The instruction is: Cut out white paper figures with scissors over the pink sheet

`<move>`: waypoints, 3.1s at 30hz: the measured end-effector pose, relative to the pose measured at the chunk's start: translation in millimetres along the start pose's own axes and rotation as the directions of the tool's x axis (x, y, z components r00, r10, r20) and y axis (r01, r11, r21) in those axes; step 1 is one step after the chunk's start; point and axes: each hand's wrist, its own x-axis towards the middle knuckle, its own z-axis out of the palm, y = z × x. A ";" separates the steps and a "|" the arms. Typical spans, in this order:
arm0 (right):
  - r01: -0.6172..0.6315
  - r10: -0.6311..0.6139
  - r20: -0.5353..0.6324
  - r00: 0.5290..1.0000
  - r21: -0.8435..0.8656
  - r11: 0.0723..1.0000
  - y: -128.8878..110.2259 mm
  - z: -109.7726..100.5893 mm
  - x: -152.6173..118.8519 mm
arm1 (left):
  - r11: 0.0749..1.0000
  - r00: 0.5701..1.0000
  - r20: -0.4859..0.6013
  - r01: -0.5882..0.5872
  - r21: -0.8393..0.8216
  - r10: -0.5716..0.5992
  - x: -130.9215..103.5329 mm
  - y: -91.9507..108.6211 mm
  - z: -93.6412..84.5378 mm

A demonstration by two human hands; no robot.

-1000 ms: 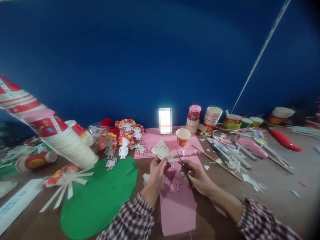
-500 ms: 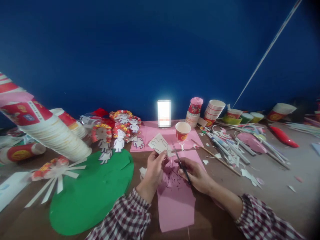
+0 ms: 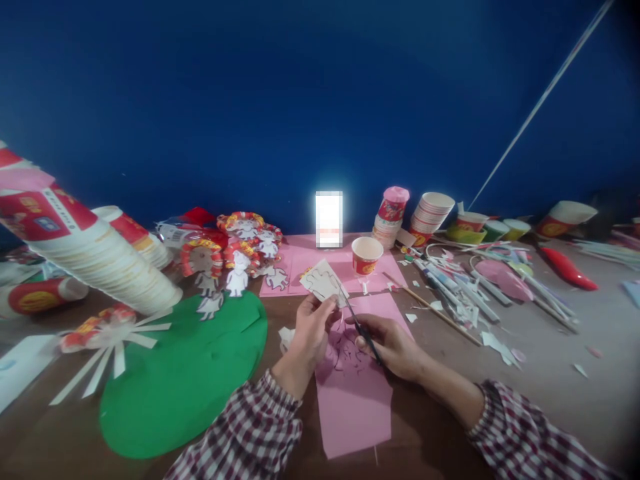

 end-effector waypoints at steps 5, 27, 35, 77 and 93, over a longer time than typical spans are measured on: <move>-0.007 0.007 -0.006 1.000 -0.009 1.000 0.6 -0.1 1.2 | 0.999 0.999 0.006 0.041 0.033 -0.041 -1.7 1.2 1.4; -0.036 0.036 -0.007 0.999 -0.007 0.999 -2.3 0.3 2.1 | 1.000 1.000 -0.017 0.008 -0.004 -0.008 -2.2 2.5 2.1; -0.011 0.010 -0.017 1.000 -0.049 0.999 -2.7 0.7 1.5 | 0.999 1.000 0.024 -0.013 0.049 0.012 0.9 -1.8 -1.8; -0.016 0.016 0.000 1.000 -0.072 0.997 -7.7 0.5 1.6 | 0.994 1.000 0.013 -0.024 0.111 0.022 2.9 -3.6 -3.1; -0.053 0.053 -0.006 0.999 -0.075 0.996 -11.2 1.1 0.7 | 0.993 1.000 -0.020 -0.006 0.116 0.008 3.4 -2.7 -2.2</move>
